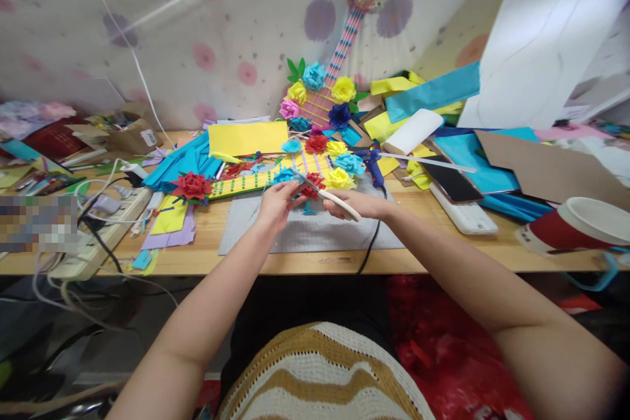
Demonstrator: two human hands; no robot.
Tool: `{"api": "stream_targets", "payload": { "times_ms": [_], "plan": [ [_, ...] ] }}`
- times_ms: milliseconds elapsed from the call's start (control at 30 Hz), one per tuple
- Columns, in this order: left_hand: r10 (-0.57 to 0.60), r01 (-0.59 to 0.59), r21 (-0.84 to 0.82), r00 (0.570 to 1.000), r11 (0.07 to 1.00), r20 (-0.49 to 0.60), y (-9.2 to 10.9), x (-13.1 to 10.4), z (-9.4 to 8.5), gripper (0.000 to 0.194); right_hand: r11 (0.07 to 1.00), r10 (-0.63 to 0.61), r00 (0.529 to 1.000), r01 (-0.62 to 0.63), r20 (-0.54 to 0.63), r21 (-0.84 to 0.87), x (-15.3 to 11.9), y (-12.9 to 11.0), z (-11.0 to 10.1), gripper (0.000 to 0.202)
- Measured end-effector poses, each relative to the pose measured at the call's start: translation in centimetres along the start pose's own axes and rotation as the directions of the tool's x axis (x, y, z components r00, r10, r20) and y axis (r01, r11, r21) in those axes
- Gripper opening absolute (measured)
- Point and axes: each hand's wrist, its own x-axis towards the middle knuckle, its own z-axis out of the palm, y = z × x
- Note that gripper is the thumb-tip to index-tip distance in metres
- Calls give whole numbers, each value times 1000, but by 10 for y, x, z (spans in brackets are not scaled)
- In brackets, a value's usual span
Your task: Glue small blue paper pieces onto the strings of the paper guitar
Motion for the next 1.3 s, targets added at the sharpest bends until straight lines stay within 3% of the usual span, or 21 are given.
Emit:
{"api": "stream_targets", "payload": {
  "times_ms": [300, 733, 1300],
  "plan": [
    [-17, 16, 43, 1000, 999, 11, 6, -2, 0, 8, 997, 43, 999, -45, -22, -68, -3, 1, -2, 54],
    [-150, 102, 253, 973, 962, 177, 14, 5, -6, 19, 979, 107, 994, -101, 21, -176, -20, -1, -16, 56],
    [-212, 45, 507, 937, 861, 276, 22, 9, -12, 27, 980, 146, 987, -135, 65, -145, -26, 0, -21, 46]
  ]
}}
